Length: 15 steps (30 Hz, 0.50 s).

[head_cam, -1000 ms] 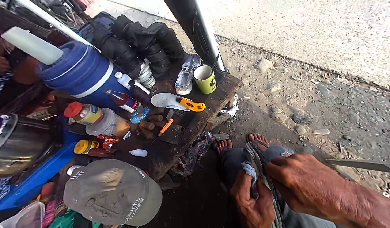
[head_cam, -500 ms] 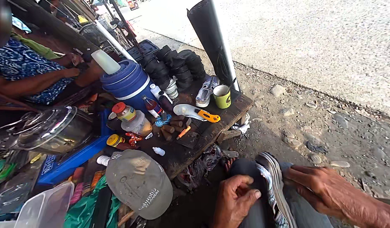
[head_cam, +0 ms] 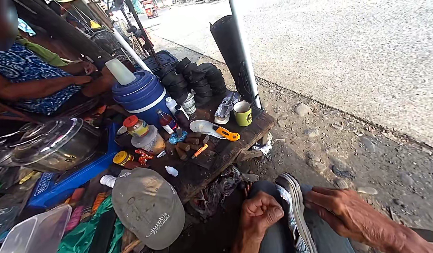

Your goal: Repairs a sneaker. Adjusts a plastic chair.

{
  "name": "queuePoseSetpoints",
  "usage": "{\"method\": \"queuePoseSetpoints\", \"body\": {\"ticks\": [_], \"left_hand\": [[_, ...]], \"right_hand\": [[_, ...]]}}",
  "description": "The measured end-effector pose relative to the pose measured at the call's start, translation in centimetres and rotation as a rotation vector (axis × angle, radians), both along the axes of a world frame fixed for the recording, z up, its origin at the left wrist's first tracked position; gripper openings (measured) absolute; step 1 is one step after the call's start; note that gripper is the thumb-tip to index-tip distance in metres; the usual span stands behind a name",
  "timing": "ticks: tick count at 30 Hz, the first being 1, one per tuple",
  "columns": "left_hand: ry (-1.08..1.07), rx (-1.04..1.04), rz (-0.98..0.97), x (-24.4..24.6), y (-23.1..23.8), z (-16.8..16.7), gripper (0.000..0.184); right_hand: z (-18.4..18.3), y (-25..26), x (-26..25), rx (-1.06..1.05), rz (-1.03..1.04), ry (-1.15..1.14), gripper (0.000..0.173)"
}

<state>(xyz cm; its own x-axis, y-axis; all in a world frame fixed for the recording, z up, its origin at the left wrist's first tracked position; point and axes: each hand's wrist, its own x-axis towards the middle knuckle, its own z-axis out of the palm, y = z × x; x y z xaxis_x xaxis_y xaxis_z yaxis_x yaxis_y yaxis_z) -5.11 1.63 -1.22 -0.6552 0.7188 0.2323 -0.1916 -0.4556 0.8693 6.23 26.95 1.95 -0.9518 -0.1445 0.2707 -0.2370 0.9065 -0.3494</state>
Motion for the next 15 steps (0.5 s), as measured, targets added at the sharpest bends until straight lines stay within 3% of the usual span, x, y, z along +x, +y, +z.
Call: {"method": "queuePoseSetpoints", "body": {"ticks": [2,4,15], "left_hand": [[0.247,-0.301,0.207,0.2,0.9,-0.3,0.008],[0.389,-0.407,0.324,0.8,1.9,-0.4,0.008],[0.51,-0.379,0.346,1.1,3.0,-1.0,0.009]], "right_hand": [[-0.1,-0.1,0.0,-0.012,0.002,0.004,0.031],[0.0,-0.3,-0.1,-0.006,0.005,0.008,0.031],[0.2,-0.6,-0.1,-0.013,-0.007,0.003,0.03]]}}
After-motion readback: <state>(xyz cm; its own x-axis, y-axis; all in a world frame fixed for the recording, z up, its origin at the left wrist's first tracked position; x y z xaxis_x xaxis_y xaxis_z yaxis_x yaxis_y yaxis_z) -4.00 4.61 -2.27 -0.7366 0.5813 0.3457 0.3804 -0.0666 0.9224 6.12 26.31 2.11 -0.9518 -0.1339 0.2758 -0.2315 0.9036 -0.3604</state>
